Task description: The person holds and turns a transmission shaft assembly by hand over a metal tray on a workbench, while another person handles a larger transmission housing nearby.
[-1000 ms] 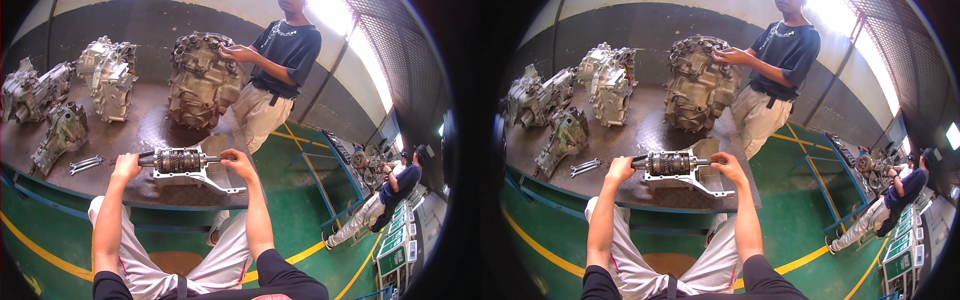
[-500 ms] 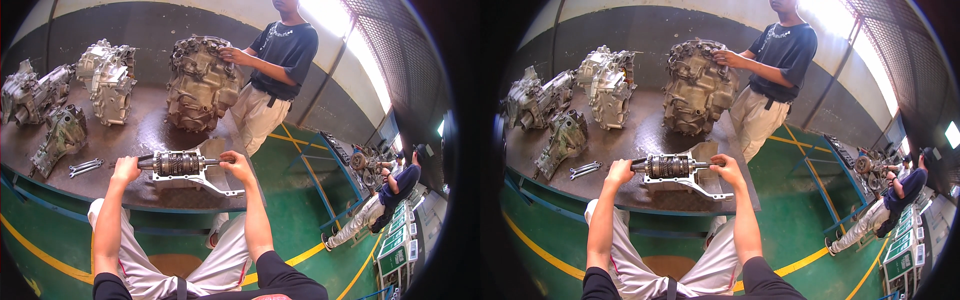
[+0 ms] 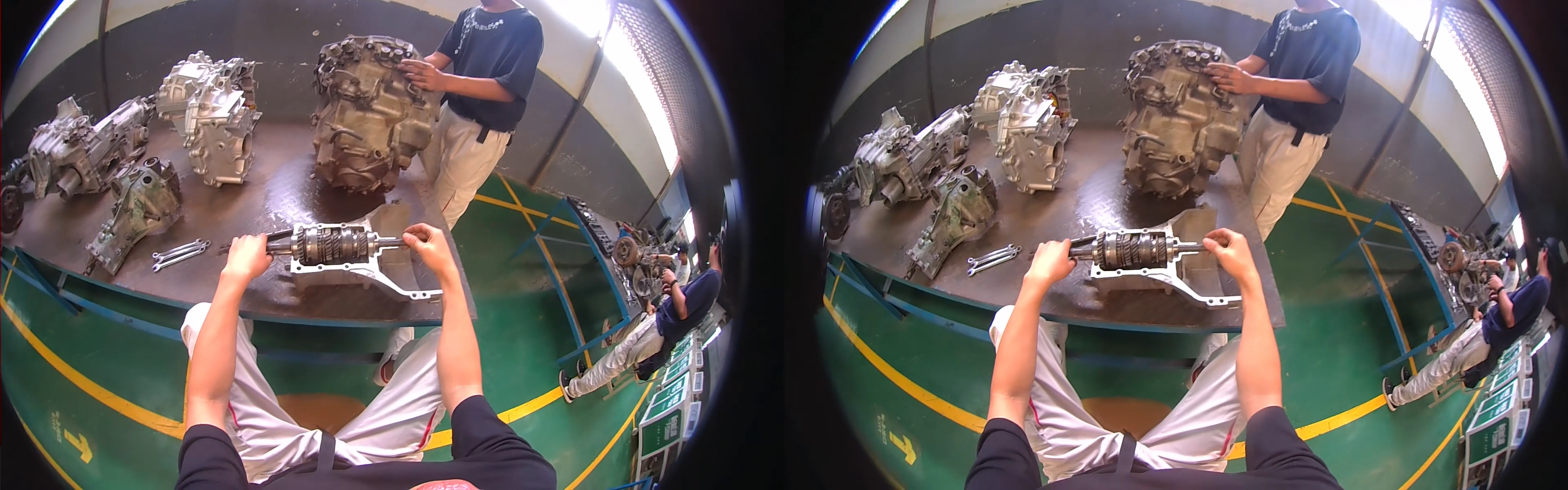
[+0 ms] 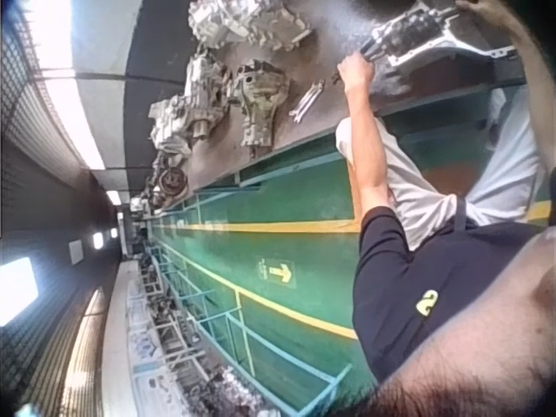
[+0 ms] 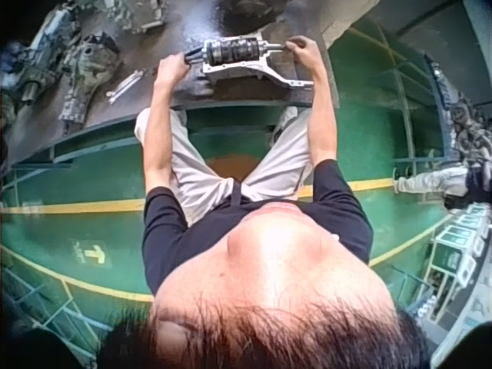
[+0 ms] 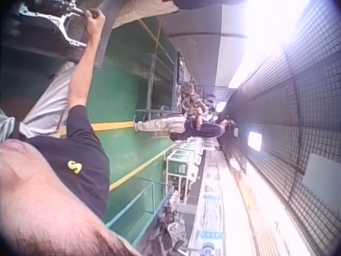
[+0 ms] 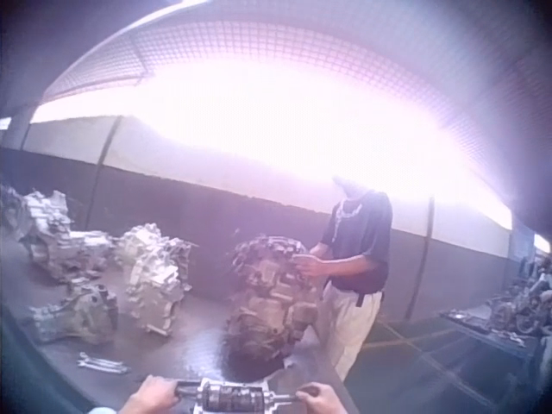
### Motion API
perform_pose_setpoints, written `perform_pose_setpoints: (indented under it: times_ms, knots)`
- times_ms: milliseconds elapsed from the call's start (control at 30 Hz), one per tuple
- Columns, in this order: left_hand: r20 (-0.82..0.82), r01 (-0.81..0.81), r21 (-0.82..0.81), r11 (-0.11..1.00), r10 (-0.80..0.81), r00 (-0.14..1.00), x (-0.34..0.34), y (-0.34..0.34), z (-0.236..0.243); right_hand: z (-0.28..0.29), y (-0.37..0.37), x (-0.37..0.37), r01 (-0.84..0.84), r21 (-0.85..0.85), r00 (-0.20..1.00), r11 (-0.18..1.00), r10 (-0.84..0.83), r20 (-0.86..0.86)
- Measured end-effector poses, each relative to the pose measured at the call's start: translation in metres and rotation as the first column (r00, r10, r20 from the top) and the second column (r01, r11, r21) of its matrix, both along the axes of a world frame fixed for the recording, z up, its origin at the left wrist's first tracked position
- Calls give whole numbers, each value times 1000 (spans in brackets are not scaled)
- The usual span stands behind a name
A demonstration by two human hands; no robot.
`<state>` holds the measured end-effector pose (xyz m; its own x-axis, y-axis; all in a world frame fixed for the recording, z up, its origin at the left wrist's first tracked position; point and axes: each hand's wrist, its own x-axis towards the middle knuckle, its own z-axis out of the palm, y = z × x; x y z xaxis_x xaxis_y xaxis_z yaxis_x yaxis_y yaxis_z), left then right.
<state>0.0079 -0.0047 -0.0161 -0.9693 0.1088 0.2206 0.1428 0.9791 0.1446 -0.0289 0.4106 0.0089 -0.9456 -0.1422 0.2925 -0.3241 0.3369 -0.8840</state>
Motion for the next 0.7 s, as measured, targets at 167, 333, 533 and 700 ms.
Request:
perform_pose_setpoints:
  times_ms: [167,333,533,700]
  knots:
    - [16,-19,-14,1000,19,1000,3,-4,-2,10,-11,1,-7,9,999,1000,7,39]
    - [5,13,-4,1000,-13,1000,-2,3,1,14,7,3,-35,61,999,998,33,37]
    - [78,89,238,967,-111,991,8,-22,22,21,13,7,-119,-15,979,993,120,165]
    - [268,-99,326,940,8,963,9,-59,24,19,17,9,-155,-118,950,981,181,256]
